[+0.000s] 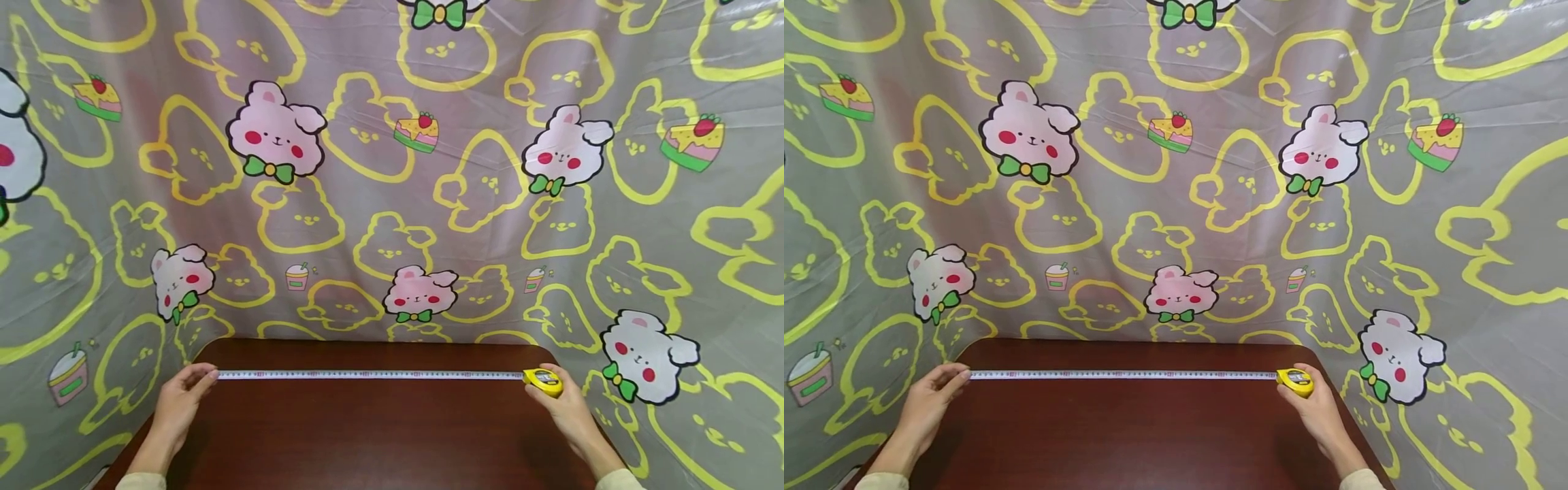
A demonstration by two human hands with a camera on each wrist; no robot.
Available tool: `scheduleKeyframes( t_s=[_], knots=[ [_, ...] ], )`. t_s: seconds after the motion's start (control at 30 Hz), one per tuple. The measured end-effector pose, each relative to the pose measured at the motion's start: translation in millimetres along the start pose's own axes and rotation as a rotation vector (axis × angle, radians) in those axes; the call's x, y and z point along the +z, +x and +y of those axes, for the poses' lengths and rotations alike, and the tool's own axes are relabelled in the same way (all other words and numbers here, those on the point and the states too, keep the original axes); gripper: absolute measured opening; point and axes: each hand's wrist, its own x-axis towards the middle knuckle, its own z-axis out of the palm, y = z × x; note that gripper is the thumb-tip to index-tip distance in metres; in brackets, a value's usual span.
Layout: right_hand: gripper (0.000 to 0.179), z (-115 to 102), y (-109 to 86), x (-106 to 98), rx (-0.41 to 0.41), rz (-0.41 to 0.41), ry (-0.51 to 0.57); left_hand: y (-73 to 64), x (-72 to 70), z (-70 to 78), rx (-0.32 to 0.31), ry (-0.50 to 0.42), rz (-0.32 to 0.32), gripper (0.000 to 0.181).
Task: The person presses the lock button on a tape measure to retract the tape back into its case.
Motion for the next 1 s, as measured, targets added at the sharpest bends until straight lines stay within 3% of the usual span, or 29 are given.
scheduleKeyframes(
  t_s=[0.3,0.5,0.83,1.0],
  knots=[
    [0.074,1,-2.5,3,-0.007,-0.006,0.000,-2.4,7.3,0.9,0.022,0.044,0.003,0.027],
    [0.074,0,-3.5,6,-0.005,-0.004,0.016,-2.5,11.4,5.4,0.040,0.067,-0.037,0.035],
    [0.071,-3,-2.8,16,-0.041,-0.021,0.046,-3.5,17.7,6.8,0.087,0.076,-0.063,0.030],
    [0.070,-1,-3.2,22,-0.057,-0.004,0.051,-4.1,19.7,6.7,0.077,0.084,-0.071,0.028]
  ],
)
